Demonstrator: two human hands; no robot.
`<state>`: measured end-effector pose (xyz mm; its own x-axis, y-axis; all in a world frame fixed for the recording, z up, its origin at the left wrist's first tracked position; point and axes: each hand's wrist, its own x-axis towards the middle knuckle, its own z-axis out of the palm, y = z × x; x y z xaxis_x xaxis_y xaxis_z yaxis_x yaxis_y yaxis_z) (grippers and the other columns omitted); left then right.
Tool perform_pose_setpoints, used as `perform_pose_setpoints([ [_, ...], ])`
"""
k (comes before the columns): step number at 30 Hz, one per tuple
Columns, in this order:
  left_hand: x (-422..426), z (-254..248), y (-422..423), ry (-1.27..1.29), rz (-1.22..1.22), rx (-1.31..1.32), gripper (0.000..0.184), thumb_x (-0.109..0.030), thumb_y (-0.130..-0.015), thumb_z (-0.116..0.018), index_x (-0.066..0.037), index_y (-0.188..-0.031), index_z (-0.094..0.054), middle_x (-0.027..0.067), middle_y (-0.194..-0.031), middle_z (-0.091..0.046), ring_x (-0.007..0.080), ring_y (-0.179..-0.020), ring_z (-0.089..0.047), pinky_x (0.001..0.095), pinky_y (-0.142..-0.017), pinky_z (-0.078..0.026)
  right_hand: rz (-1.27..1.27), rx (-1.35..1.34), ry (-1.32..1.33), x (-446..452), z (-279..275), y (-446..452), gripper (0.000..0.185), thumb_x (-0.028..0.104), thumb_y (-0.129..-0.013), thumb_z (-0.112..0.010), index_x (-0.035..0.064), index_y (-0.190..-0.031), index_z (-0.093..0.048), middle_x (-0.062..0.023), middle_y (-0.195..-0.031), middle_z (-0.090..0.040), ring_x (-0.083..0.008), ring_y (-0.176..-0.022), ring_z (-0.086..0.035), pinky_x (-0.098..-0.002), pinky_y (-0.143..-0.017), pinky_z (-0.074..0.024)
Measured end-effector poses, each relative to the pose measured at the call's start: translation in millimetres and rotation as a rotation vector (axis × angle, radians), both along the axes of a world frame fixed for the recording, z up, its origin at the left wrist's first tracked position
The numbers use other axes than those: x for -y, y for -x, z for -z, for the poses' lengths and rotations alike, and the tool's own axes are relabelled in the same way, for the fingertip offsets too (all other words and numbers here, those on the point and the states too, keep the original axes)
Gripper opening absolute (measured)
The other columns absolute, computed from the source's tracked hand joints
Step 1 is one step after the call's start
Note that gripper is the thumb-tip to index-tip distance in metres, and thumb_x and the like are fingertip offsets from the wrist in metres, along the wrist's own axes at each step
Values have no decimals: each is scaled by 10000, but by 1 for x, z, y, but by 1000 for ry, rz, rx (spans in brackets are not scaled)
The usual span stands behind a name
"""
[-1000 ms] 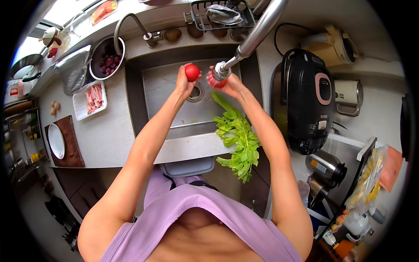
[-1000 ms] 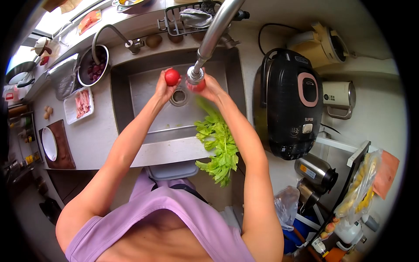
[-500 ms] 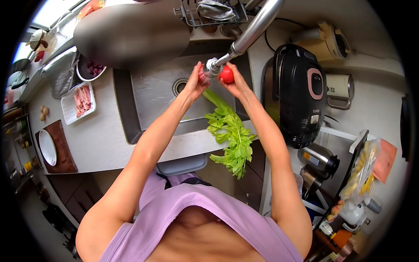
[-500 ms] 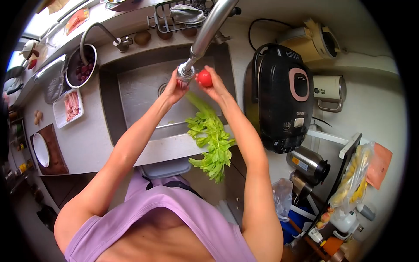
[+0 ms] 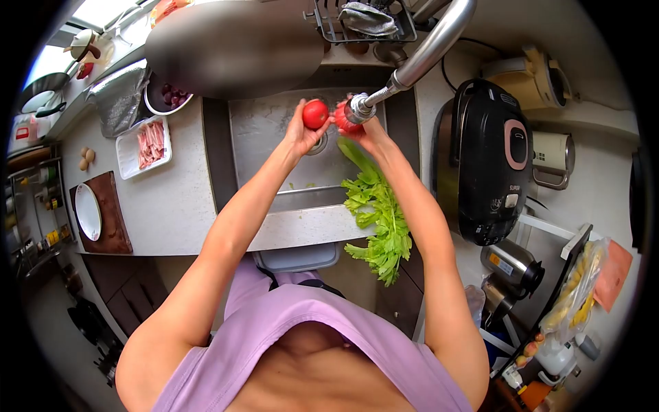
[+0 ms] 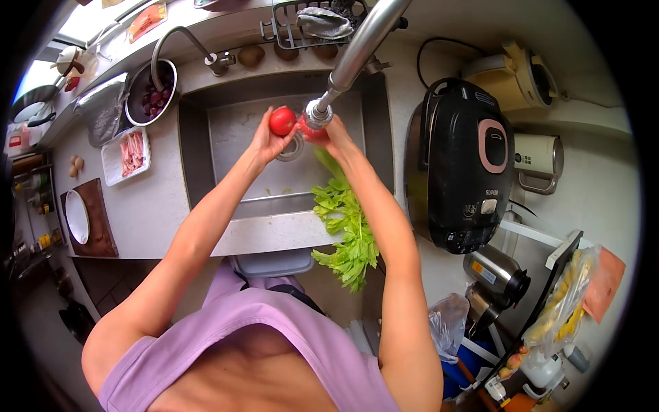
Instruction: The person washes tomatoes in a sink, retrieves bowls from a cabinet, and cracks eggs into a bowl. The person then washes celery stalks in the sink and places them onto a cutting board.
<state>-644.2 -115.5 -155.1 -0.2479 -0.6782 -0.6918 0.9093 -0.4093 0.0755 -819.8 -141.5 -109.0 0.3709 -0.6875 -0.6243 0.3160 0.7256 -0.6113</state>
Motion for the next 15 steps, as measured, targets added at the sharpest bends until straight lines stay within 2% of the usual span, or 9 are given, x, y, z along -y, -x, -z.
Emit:
perform_pose_setpoints([
  [2,2,-21,19,65,145,100,391,-336,-838,-664,-145,-1113,-462,92,-1067,-560,223,-956,-586,378,-794,-556,22,-151,84,-4,-9,13,360,395,-880,-570,106,-1095,-551,-50,-1050,-597,-190,-862,-633,-319,-617,-576],
  [4,2,-14,41,251,243,210,340,-286,-882,-606,-164,-1162,-458,54,-1038,-562,185,-912,-582,357,-777,-552,37,-307,167,-1,-21,29,404,426,-876,-561,69,-1066,-562,-66,-1048,-593,-179,-869,-625,-322,-651,-573],
  [6,2,-23,59,359,345,346,307,-176,-906,-536,-155,-1203,-458,54,-1012,-567,174,-849,-592,363,-739,-553,86,-669,309,9,-31,47,331,331,-906,-530,83,-1125,-519,-79,-1074,-565,-174,-872,-613,-315,-599,-582],
  [8,3,-11,64,374,432,524,333,-70,-857,-540,-123,-1184,-509,74,-1048,-587,160,-793,-596,332,-711,-548,88,-801,432,29,-30,68,577,277,-889,-565,74,-1301,-214,-127,-1097,-537,-195,-843,-611,-309,-550,-578],
  [9,-3,-27,55,463,539,712,328,-79,-835,-577,-111,-1160,-548,67,-1029,-614,139,-820,-603,296,-672,-533,63,-747,485,49,-22,80,928,270,-858,-614,59,-1448,70,-169,-1107,-524,-219,-811,-615,-305,-527,-571],
  [11,-9,9,37,754,528,1276,488,-234,-697,-735,-145,-1144,-561,140,-1004,-620,289,-864,-625,381,-736,-511,-71,-883,536,75,-69,59,525,290,-829,-659,-4,-1237,-507,-84,-851,-589,-184,-626,-585,-292,-519,-536],
  [12,-17,8,22,776,670,1646,601,-204,-695,-729,-147,-1242,-487,142,-1042,-596,297,-881,-616,374,-750,-508,-117,-891,537,85,-79,52,553,328,-812,-672,8,-1232,-509,-89,-906,-579,-191,-682,-585,-304,-545,-543],
  [13,-21,-6,5,740,859,1713,710,-229,-657,-757,-176,-1286,-433,169,-1058,-574,348,-926,-593,422,-802,-488,-134,-866,519,91,-80,49,581,367,-795,-684,19,-1227,-511,-93,-961,-569,-197,-738,-585,-315,-571,-550],
  [15,-19,-15,-23,767,1133,1815,808,-233,-650,-765,-190,-1344,-354,180,-1075,-575,345,-937,-603,400,-816,-492,-42,-741,459,93,-75,47,639,444,-760,-709,42,-1217,-515,-103,-1070,-548,-210,-850,-584,-337,-624,-564],
])
